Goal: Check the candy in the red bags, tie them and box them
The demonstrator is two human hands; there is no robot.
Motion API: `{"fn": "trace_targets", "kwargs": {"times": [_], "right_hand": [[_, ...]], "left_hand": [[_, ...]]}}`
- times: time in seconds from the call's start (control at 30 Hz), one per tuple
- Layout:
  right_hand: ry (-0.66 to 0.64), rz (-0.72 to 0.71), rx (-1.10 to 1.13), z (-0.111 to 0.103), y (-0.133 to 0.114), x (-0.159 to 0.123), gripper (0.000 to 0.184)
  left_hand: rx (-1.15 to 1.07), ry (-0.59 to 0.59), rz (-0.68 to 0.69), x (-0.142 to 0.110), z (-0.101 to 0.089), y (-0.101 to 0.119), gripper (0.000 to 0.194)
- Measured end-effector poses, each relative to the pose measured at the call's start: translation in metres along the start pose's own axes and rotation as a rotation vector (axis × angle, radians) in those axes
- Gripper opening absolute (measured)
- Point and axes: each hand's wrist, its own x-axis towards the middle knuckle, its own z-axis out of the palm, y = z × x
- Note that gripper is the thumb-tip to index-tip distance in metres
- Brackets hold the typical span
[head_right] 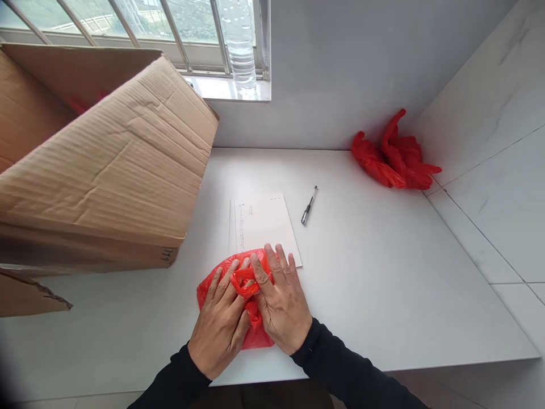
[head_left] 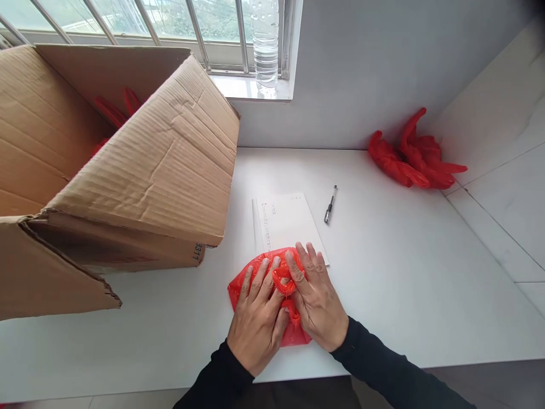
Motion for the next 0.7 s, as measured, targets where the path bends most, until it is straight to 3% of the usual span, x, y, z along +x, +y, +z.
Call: {"fn": "trace_targets", "kwargs": {"times": [0.33,0.5,0.6,0.7], "right_hand": [[0.036,-0.008,0.024,-0.001,0.0,0.0,0.058],[0.127,-0.008,0.29,-0.016,-0.008,0.004,0.051],[0.135,0.15,0.64,-0.034,-0.017,0.006,0.028],[0.126,0.46,1.059,-0.048,-0.015,0.008,0.032]], "left_hand": [[-0.225,0.113,0.008,-0.006,-0.004,-0.006,0.054],[-0.428,0.22,0.003,-0.012,-0.019,0.001,0.04],[-0.627,0.31,-0.086,-0.009,-0.042,0.017,0.027],[-0.949,0.356,-0.407,-0.005,-0.07,0.029,0.039]]}}
